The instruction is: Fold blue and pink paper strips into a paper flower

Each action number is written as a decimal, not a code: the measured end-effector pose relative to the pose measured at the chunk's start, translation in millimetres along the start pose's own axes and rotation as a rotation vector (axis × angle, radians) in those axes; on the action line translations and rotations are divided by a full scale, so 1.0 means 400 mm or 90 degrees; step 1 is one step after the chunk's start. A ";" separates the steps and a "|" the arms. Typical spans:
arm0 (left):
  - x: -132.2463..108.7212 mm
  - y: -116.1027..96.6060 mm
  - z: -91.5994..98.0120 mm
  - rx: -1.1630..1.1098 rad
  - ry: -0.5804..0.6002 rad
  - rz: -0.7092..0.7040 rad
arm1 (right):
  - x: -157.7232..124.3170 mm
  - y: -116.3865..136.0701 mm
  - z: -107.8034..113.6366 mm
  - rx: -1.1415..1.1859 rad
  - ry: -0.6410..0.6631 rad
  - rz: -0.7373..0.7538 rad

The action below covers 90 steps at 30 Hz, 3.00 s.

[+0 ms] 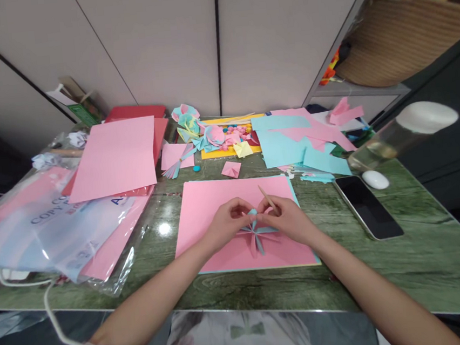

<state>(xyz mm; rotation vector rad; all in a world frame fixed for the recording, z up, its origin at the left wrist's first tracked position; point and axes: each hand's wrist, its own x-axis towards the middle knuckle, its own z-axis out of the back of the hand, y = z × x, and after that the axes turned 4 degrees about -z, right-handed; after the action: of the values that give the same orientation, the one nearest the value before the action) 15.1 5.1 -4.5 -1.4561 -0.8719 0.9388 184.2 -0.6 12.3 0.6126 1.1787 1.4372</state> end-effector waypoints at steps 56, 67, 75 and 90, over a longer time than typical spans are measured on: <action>0.003 -0.036 0.034 0.349 0.005 -0.173 | -0.015 0.012 0.035 -0.436 0.063 0.145; 0.047 -0.080 0.098 0.391 0.262 0.035 | -0.008 0.040 0.014 -0.616 0.092 0.277; 0.066 -0.076 0.116 0.356 0.295 0.043 | 0.010 0.058 0.008 -0.682 0.076 0.303; 0.055 -0.037 0.142 0.353 0.211 0.056 | 0.047 0.039 -0.013 -0.753 -0.072 0.409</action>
<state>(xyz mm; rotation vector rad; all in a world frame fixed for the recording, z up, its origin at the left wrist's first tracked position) -28.1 49.3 6.0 -1.1238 -0.2710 0.8807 168.6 17.5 20.0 0.1938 -0.1250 2.2570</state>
